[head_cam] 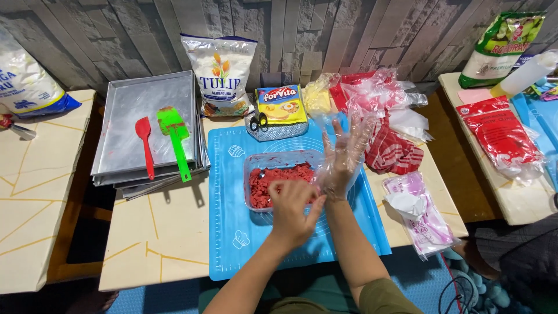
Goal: Kneading and mixing a red dough in a plastic container by hand and with a spatula, incorporating butter.
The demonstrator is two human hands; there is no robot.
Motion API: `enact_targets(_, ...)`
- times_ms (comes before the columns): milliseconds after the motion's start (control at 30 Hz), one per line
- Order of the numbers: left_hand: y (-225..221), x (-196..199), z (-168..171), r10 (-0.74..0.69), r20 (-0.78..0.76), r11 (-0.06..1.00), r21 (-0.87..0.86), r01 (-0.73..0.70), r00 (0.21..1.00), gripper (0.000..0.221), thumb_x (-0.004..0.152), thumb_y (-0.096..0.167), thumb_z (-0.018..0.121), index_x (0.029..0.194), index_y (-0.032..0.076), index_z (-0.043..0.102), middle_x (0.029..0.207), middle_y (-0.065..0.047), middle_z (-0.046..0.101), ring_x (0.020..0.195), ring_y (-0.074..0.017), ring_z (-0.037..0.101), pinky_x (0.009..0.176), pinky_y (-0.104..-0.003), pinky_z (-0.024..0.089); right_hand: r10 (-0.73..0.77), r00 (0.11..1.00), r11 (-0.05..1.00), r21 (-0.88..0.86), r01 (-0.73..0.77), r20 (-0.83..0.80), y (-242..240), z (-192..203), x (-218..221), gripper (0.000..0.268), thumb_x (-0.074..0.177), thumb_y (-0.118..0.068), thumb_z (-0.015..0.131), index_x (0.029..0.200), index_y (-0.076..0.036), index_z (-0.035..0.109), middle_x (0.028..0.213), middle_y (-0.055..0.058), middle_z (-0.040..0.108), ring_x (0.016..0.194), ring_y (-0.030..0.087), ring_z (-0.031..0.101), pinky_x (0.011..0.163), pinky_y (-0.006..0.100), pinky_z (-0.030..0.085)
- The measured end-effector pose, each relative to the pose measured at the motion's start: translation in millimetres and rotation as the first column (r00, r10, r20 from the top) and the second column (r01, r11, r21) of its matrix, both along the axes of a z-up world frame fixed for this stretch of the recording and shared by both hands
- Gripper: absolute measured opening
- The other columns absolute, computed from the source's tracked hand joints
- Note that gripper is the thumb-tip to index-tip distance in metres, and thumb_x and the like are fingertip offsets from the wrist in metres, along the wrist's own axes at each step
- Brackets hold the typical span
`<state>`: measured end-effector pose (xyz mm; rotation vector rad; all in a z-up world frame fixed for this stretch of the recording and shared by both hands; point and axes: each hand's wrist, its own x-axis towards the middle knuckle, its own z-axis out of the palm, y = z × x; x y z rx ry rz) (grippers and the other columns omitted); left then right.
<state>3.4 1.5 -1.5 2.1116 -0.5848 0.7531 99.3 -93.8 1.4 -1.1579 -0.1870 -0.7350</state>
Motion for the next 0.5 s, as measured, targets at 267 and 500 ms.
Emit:
enact_targets(267,-10.9,11.6,-7.4,0.066,-0.079,0.998,0.023,-0.064,0.995,0.031,0.100,0.045,0.058,0.101,0.014,0.064,0.086,-0.001,0.056,0.091,-0.0219,0.055,0.101,-0.057,0.024,0.262,0.959,0.930,0.238,-0.281,0.110,3.8,-4.9,-3.5,0.066,0.108,-0.035,0.050,0.162,-0.023,0.016,0.166,0.013,0.030,0.135,0.028,0.056,0.112,0.053,0.051)
enact_targets(500,-16.6,-4.3,2.1,-0.100,-0.007,0.991,0.091,0.100,0.995,0.009,0.094,0.025,0.059,0.088,0.019,0.060,0.084,0.001,0.056,0.089,-0.0231,0.056,0.098,-0.051,0.031,0.622,0.606,0.333,0.532,-0.778,0.497,-62.4,-81.1,76.7,0.055,0.110,-0.026,0.038,0.162,-0.017,0.024,0.165,0.021,0.027,0.143,0.042,0.040,0.117,0.068,0.031)
